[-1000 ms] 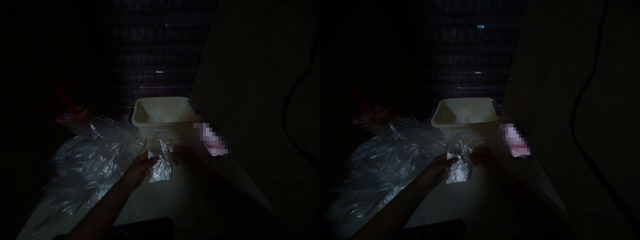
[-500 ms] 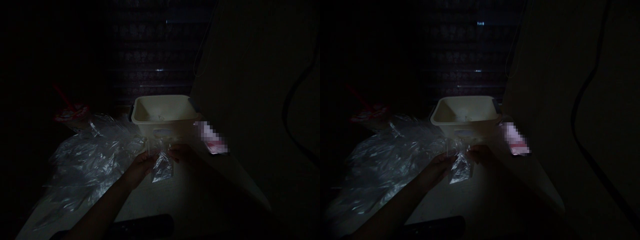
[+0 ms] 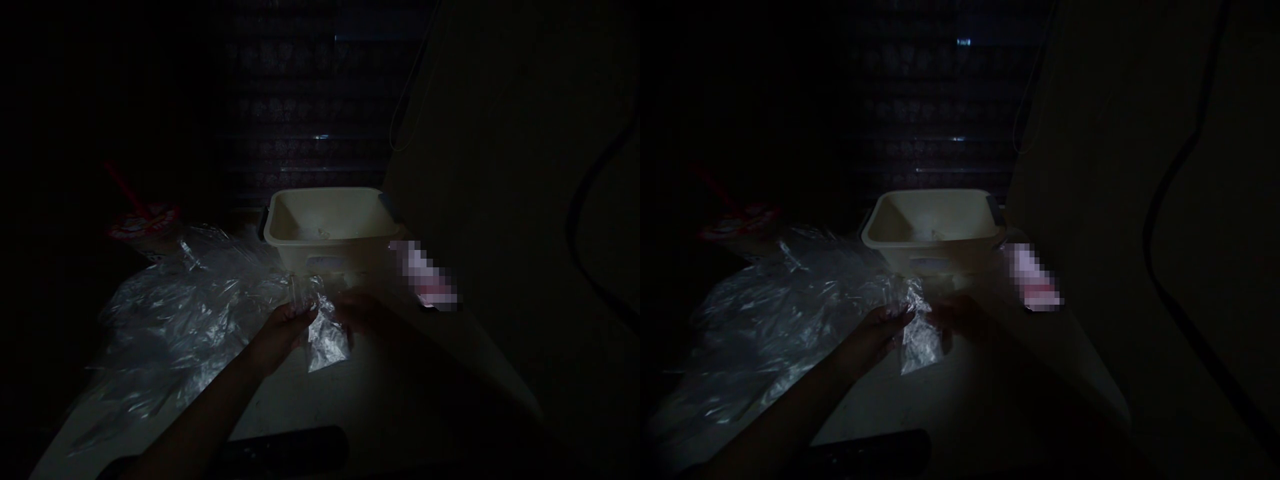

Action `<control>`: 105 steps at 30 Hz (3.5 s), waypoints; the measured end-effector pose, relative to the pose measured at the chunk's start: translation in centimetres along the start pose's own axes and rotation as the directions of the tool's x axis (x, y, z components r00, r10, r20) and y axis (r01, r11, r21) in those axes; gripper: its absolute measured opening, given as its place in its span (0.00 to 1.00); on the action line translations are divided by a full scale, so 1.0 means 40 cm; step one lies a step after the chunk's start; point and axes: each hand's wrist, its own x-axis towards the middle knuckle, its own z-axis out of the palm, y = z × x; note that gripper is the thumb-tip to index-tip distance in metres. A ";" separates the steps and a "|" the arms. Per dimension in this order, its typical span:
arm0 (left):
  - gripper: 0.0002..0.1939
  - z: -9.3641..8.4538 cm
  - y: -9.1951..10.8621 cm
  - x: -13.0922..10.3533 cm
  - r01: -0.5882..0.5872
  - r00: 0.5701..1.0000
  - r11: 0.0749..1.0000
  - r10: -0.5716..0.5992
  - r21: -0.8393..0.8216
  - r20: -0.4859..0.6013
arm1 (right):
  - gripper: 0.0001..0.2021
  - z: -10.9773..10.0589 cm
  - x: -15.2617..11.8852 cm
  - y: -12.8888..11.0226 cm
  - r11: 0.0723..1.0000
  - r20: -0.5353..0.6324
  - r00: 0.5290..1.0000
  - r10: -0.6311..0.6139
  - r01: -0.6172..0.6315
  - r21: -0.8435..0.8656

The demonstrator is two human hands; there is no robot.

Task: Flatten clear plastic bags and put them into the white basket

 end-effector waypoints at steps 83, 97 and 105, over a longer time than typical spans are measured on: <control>0.28 0.030 -0.046 -0.017 -0.212 0.938 -0.453 0.156 0.866 0.311 | 0.28 0.068 -0.067 0.043 0.218 0.067 0.912 -0.404 0.168 -0.961; 0.25 0.038 -0.042 -0.023 -0.178 0.937 -0.465 0.191 0.867 0.294 | 0.28 0.056 -0.075 0.052 0.197 0.010 0.898 -0.440 0.108 -0.975; 0.24 0.030 -0.053 -0.014 -0.183 0.915 -0.461 0.244 0.868 0.323 | 0.20 -0.013 -0.085 0.079 0.186 -0.077 0.855 -0.513 0.023 -0.982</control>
